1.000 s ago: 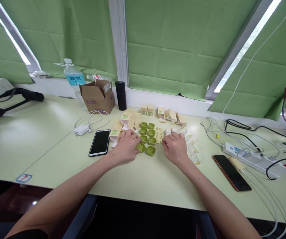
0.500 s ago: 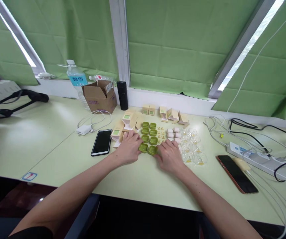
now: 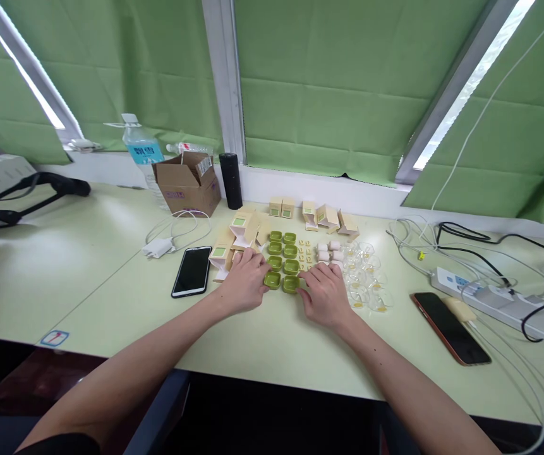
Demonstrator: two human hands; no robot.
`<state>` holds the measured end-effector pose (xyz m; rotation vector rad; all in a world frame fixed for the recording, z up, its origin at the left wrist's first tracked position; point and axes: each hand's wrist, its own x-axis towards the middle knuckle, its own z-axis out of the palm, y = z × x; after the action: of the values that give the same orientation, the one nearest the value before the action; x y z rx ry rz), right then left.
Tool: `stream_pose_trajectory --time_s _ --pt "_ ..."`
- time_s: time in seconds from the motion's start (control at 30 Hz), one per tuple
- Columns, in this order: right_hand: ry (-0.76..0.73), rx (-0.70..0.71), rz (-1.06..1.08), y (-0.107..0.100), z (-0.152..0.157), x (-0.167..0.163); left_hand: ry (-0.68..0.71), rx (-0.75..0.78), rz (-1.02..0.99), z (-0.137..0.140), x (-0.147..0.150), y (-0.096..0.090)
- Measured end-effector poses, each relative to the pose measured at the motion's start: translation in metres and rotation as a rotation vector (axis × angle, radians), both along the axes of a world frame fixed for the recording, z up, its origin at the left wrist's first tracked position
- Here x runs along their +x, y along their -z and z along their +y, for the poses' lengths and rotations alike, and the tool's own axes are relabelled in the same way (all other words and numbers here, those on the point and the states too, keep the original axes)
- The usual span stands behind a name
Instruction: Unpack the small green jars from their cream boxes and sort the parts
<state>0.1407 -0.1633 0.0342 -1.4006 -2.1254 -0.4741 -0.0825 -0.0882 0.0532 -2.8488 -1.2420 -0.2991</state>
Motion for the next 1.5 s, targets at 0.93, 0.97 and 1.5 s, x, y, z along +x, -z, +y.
stream_pose_trajectory --time_s 0.93,0.97,1.5 --pt "-0.403 -0.496 -0.166 0.009 -0.019 -0.028 0.002 0.325 -0.044 0.137 0.056 -0.09" --pt "-0.403 -0.497 -0.166 0.009 -0.019 -0.029 -0.014 0.292 -0.005 0.153 0.065 -0.086" --pt "-0.427 -0.51 -0.177 0.008 -0.02 -0.029 -0.114 0.115 0.073 0.225 0.146 -0.007"
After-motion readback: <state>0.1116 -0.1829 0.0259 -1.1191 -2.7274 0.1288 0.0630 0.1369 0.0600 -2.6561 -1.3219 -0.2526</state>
